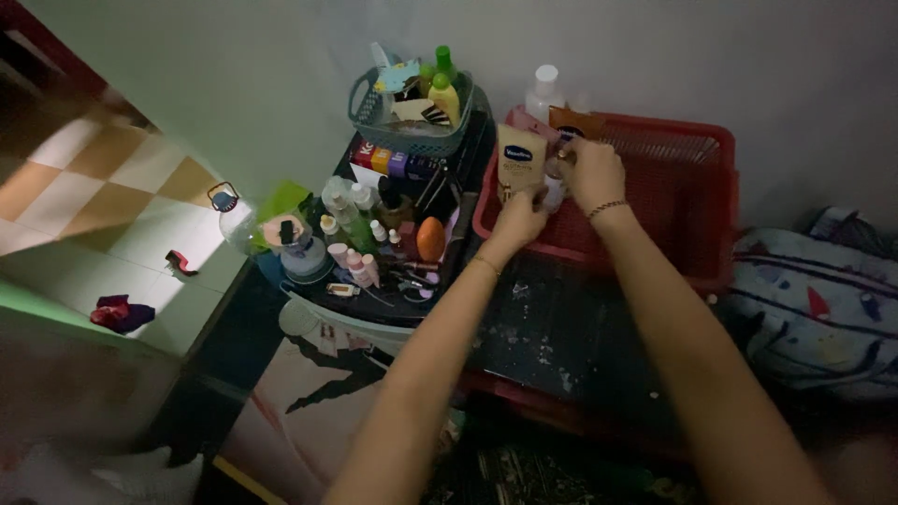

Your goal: The person picks up skincare tubes, bottles, and jars from a cluttered surface and places them into a red plastic basket.

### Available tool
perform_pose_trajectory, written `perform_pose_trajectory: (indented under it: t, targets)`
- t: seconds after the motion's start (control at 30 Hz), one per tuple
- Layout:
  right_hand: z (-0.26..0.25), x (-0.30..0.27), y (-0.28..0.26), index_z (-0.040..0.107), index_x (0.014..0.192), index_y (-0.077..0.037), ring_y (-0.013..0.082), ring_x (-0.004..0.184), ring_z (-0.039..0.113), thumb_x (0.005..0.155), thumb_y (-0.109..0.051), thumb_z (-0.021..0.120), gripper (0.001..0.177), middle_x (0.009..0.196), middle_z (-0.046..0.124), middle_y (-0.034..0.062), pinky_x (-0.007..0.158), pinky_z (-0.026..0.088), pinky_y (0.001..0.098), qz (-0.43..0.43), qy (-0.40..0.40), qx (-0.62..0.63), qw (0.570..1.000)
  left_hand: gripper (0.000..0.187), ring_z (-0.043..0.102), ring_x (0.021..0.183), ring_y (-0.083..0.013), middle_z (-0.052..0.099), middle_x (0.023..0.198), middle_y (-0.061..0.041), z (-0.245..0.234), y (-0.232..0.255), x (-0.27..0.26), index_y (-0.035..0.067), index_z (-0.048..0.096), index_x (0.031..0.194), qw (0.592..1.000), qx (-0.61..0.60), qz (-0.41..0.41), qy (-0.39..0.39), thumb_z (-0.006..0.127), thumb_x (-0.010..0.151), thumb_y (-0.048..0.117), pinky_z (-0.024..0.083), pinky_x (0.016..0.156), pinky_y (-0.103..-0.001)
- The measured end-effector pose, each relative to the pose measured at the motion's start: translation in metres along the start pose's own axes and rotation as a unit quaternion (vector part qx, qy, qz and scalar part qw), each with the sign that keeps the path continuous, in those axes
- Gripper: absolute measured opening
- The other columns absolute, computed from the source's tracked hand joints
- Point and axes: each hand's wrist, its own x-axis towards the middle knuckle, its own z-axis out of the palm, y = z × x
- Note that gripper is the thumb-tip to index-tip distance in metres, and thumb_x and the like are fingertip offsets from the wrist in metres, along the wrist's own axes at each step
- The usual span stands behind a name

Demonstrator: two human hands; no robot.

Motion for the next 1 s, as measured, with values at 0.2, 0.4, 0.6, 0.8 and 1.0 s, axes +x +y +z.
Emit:
perform_pose_trajectory:
  t: [0.2,0.4,0.6,0.8,1.0]
  targets:
    - [-0.001,0.000,0.003,0.064,0.089,-0.003,0.0329,0.073,0.059,0.071,-0.013,0.063,0.021,0.080,0.061,0.0190,0.067,0.047,0.0401,-0.034,0.004,-0.016,0.999,0.031,0.055,0.095,-0.0328,0.057,0.099,-0.022,-0.005,0.008,-0.002,-0.003,0.054,0.102,0.999,-0.041,0.009,-0.009,0.053,0.075,0.011,0.044,0.080,-0.035]
    - [-0.016,-0.002,-0.007,0.063,0.092,-0.002,0.0325,0.074,0.059,0.073,-0.017,0.063,0.025,0.082,0.061,0.0186,0.068,0.046,0.0384,-0.053,0.048,-0.010,0.997,0.029,0.057,0.093,-0.0314,0.059,0.098,-0.022,-0.020,0.033,-0.006,-0.001,0.056,0.102,0.999,-0.039,0.001,-0.035,0.053,0.078,0.016,0.044,0.079,-0.034]
    - [-0.037,0.005,-0.028,0.065,0.091,-0.001,0.0340,0.072,0.058,0.083,-0.022,0.062,0.023,0.082,0.061,0.0192,0.063,0.045,0.0382,-0.095,0.159,-0.028,0.982,0.033,0.056,0.094,-0.0295,0.059,0.100,-0.018,-0.045,0.057,-0.006,0.001,0.052,0.106,0.993,-0.086,0.071,-0.023,0.054,0.076,0.015,0.044,0.079,-0.034]
    - [-0.037,0.010,-0.067,0.062,0.096,-0.003,0.0229,0.077,0.062,0.084,-0.020,0.057,0.022,0.085,0.062,0.0147,0.067,0.047,0.0310,-0.102,0.114,0.155,0.976,0.031,0.060,0.085,-0.0284,0.062,0.093,-0.016,-0.089,0.081,-0.004,0.006,0.055,0.106,0.997,-0.035,0.057,0.039,0.053,0.076,0.017,0.047,0.073,-0.033]
    - [-0.010,0.016,-0.105,0.062,0.094,0.000,0.0224,0.077,0.060,0.084,-0.015,0.057,0.018,0.087,0.062,0.0147,0.067,0.047,0.0310,-0.205,0.078,0.187,0.958,0.027,0.062,0.084,-0.0270,0.062,0.092,-0.015,-0.149,0.079,-0.007,0.005,0.055,0.103,0.987,-0.032,0.095,0.123,0.053,0.080,0.019,0.048,0.073,-0.033]
